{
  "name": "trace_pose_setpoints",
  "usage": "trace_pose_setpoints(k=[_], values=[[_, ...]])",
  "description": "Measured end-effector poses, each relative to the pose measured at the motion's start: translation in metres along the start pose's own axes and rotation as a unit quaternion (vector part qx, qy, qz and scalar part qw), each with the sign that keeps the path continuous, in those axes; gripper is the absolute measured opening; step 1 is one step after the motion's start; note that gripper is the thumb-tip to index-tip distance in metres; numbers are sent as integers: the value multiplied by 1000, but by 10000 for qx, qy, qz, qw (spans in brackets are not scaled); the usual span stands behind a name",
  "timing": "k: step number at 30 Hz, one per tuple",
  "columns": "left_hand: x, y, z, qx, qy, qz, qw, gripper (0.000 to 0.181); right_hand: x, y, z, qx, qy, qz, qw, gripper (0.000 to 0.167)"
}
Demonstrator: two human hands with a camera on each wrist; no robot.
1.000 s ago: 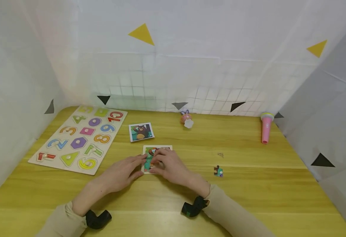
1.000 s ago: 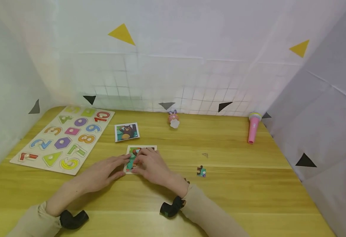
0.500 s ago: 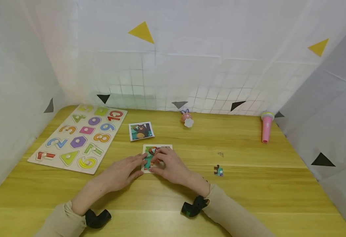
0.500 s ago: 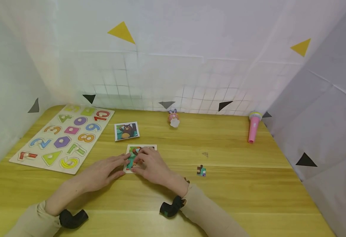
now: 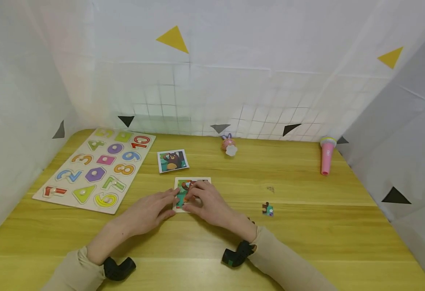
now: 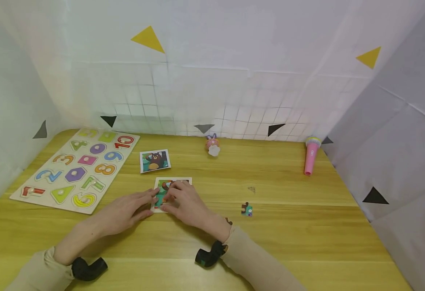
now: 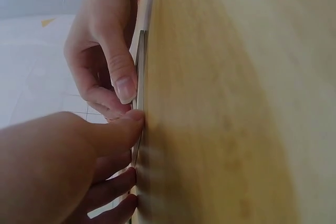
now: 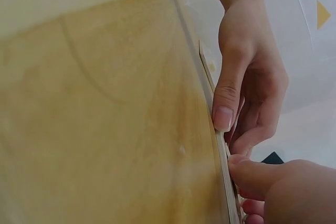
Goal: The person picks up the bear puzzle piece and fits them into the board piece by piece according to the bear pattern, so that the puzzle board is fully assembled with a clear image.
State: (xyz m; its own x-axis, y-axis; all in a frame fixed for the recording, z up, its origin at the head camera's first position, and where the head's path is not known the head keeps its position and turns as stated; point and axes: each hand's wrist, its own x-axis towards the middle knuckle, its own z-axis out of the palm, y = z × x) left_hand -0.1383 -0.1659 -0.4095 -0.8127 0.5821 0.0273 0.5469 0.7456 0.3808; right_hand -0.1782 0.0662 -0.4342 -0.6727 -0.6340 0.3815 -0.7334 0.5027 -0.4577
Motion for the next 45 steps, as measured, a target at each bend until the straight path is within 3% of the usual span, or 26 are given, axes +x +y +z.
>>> trace_pose_setpoints(k=[4,13,20,25,34,45], values=[[0,1,-1,32,20,22,10000,39,0,0,0,26,53,21,10000,13],[3,1,-1,85,136,366,9992,32,-1,-3,-3,319,59,-26,9995,8],[3,1,1,-35,164,557,9983,26,-1,2,-8,362,-96,-95,9993,10],[4,2,2,149,225,713,9971,24,0,9,-12,491,-133,112,9986,8],[5,5,2,384,109,787,9961,25,0,15,-13,404,-242,300,9984,9],[7,6,3,7,-10,723,9974,26,-1,16,-15,477,-308,262,9980,11]])
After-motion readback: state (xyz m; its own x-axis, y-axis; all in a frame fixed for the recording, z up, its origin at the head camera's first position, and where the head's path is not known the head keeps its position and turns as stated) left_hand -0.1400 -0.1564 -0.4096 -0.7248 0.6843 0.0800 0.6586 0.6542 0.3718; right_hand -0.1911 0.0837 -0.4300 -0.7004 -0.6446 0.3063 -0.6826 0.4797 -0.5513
